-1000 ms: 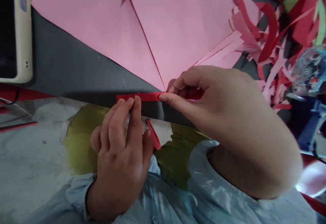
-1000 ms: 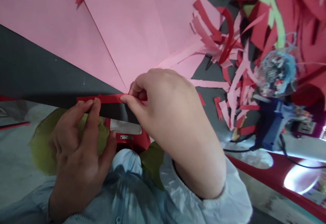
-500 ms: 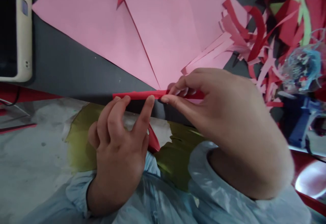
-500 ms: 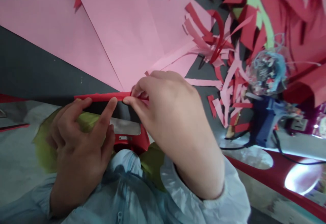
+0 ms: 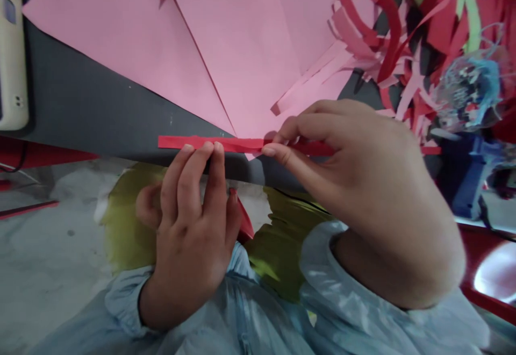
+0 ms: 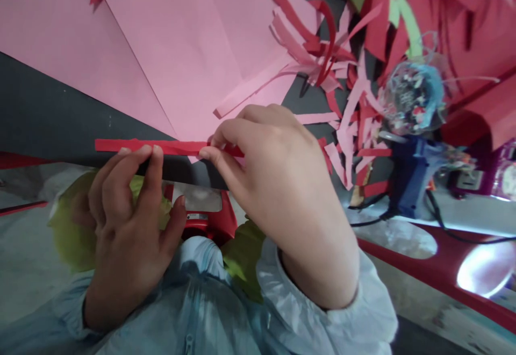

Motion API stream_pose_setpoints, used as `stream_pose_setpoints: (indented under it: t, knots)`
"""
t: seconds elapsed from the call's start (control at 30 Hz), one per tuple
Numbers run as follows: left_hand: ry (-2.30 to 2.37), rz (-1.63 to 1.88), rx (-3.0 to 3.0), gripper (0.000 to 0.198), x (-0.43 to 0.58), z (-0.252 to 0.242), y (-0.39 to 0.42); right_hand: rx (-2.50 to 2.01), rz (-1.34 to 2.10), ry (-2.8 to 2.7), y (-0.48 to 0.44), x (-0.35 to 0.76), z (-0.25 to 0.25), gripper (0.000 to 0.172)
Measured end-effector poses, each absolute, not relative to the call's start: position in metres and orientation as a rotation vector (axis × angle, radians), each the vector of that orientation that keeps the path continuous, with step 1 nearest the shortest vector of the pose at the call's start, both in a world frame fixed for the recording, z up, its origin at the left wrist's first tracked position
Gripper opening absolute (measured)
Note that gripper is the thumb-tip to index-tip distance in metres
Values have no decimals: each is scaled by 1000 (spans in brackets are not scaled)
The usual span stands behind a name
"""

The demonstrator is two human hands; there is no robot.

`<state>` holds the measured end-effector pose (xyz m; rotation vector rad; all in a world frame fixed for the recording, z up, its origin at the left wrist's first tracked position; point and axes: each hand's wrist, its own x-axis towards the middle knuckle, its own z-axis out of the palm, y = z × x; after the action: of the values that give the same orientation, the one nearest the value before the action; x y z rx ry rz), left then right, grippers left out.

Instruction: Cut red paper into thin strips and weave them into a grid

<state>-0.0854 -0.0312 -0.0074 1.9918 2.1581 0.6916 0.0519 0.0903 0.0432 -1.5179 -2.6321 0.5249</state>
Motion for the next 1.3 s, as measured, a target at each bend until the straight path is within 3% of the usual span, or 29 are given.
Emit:
stream_pose_setpoints:
  t: [1.3]
  knots:
    - [2269,602,2006,57,-70,-9,-29,-1678,608,-2541,90,42,41,14]
